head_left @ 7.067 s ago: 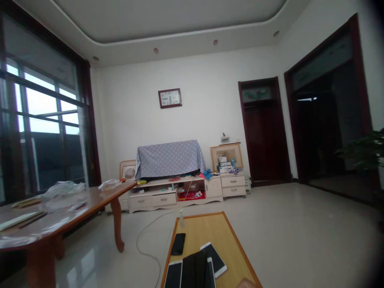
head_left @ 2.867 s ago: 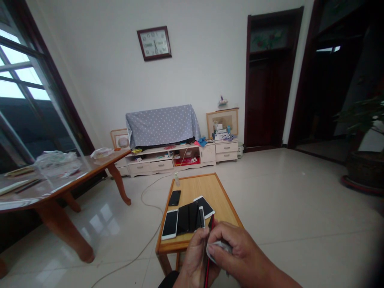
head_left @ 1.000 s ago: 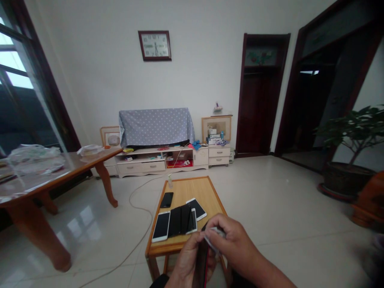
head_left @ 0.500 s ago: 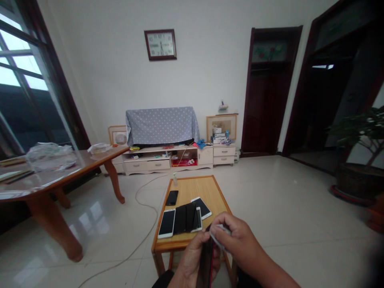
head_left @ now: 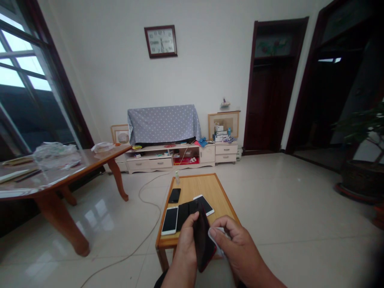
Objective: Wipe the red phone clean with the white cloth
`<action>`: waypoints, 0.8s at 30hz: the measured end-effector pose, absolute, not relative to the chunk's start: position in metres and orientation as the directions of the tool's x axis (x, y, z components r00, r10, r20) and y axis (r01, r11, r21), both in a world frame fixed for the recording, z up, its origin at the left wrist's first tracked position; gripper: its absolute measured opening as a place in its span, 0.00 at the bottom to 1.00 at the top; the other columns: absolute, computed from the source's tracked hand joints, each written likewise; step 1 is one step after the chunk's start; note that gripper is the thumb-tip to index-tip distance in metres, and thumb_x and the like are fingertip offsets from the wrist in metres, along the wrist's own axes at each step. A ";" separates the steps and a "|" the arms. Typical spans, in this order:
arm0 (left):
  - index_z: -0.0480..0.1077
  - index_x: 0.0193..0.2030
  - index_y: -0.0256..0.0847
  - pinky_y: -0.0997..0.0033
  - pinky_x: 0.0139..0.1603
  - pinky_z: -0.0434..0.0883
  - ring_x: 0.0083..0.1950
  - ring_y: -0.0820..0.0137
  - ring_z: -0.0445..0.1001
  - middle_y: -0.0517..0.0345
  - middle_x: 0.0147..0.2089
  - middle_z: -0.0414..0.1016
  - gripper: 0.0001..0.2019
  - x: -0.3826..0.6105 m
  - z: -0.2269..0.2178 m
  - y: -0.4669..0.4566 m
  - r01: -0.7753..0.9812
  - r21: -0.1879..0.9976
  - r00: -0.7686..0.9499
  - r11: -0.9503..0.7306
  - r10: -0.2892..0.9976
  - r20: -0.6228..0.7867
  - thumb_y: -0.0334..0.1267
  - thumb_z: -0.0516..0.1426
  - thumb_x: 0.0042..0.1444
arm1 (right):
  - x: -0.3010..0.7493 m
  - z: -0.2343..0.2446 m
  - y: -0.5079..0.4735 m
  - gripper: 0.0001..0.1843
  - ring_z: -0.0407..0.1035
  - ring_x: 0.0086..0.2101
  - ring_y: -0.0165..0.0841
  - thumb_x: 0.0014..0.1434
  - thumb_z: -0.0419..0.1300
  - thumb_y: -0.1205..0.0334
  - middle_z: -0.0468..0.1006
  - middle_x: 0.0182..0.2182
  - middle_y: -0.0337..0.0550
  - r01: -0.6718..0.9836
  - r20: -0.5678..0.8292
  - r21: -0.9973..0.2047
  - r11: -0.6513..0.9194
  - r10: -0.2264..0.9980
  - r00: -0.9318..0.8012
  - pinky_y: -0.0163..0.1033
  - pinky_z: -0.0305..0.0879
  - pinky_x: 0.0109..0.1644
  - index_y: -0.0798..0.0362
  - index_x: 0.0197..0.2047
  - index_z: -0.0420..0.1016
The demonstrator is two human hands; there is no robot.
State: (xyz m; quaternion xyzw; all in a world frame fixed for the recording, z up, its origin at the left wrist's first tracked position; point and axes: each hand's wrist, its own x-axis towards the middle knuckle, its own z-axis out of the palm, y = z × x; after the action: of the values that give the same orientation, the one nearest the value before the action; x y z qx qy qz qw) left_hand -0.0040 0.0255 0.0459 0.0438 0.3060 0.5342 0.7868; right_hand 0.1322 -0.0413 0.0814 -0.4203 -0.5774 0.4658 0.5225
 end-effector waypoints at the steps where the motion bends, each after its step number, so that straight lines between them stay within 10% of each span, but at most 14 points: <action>1: 0.75 0.36 0.33 0.74 0.34 0.74 0.29 0.70 0.79 0.53 0.29 0.81 0.05 -0.006 0.051 0.028 -0.830 0.385 0.230 0.404 0.876 -0.425 0.32 0.61 0.55 | 0.132 0.081 -0.039 0.17 0.62 0.26 0.29 0.62 0.62 0.46 0.69 0.26 0.36 -0.049 0.202 -0.979 0.199 0.976 -0.075 0.33 0.59 0.30 0.53 0.36 0.72; 10: 0.69 0.59 0.25 0.53 0.50 0.78 0.46 0.56 0.82 0.36 0.47 0.81 0.24 -0.015 0.089 0.027 -0.932 0.213 0.223 0.294 0.926 -0.304 0.44 0.53 0.64 | 0.123 0.076 -0.031 0.17 0.65 0.28 0.31 0.63 0.62 0.46 0.73 0.29 0.39 -0.054 0.276 -0.957 0.284 0.953 0.122 0.34 0.61 0.31 0.52 0.39 0.74; 24: 0.72 0.48 0.30 0.54 0.45 0.80 0.41 0.58 0.82 0.39 0.43 0.79 0.15 -0.017 0.077 0.042 -0.986 0.104 0.076 0.128 0.910 -0.407 0.41 0.53 0.64 | 0.098 0.050 -0.047 0.04 0.73 0.35 0.33 0.66 0.59 0.60 0.77 0.34 0.40 0.274 0.654 -0.736 0.619 0.755 0.051 0.35 0.67 0.40 0.50 0.41 0.75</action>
State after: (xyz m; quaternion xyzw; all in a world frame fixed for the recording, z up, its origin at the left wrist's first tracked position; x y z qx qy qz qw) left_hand -0.0174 0.0417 0.0773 -0.0996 0.1905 0.6526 0.7266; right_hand 0.0982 -0.0465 0.0505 -0.3896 -0.6602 0.1968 0.6112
